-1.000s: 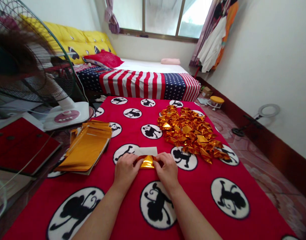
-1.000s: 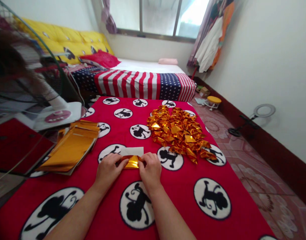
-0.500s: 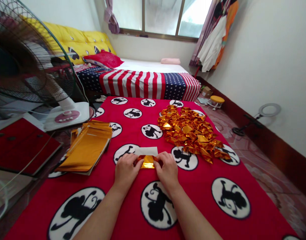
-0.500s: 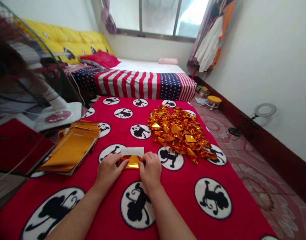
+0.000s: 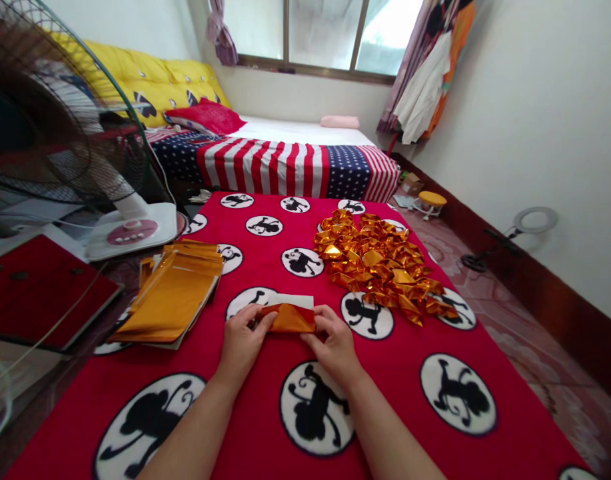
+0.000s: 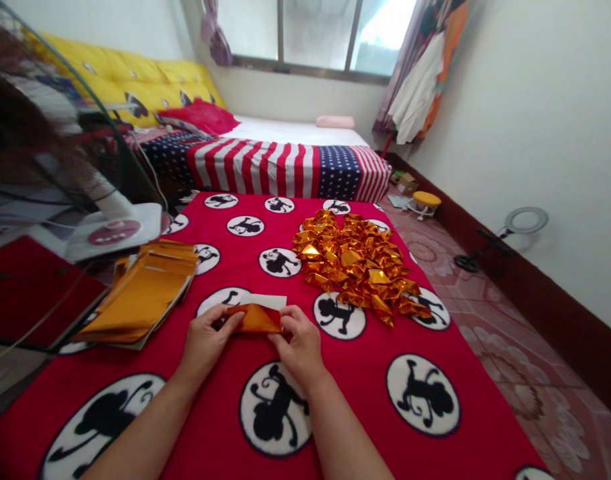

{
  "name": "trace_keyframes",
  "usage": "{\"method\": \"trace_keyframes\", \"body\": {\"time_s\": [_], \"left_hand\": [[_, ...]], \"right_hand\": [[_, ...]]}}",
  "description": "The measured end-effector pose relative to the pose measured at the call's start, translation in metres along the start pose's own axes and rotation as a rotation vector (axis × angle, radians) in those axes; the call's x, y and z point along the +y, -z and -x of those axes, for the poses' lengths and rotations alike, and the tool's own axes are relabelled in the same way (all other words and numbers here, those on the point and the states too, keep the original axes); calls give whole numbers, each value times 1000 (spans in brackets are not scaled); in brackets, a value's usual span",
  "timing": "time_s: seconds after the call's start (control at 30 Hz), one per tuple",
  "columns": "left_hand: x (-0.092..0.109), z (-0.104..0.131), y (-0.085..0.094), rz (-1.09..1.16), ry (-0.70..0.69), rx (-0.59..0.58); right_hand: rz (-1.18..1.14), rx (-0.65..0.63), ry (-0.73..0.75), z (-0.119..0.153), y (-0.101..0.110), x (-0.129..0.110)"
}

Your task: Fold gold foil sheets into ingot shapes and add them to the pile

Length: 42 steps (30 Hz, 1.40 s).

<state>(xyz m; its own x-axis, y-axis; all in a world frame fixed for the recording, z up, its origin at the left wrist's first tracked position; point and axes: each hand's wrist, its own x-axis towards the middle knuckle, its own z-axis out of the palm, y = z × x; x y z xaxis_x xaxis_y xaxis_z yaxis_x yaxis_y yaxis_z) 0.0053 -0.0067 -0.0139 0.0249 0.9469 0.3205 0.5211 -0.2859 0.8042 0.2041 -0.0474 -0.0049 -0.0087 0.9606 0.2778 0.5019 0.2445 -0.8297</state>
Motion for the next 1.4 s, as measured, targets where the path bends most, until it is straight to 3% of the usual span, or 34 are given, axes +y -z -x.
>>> {"method": "trace_keyframes", "body": {"time_s": [0.4, 0.63, 0.9, 1.2, 1.4], "left_hand": [[8, 1, 6, 89, -67, -7], [10, 2, 12, 83, -95, -42], [3, 4, 7, 196, -50, -162], [9, 0, 9, 167, -126, -94], [14, 0, 10, 154, -171, -122]], "right_hand": [[-115, 24, -16, -1, -1, -1], [-245, 120, -11, -2, -1, 4], [-223, 116, 20, -3, -1, 8], [-208, 117, 19, -3, 1, 2], [-161, 150, -21, -4, 1, 4]]}}
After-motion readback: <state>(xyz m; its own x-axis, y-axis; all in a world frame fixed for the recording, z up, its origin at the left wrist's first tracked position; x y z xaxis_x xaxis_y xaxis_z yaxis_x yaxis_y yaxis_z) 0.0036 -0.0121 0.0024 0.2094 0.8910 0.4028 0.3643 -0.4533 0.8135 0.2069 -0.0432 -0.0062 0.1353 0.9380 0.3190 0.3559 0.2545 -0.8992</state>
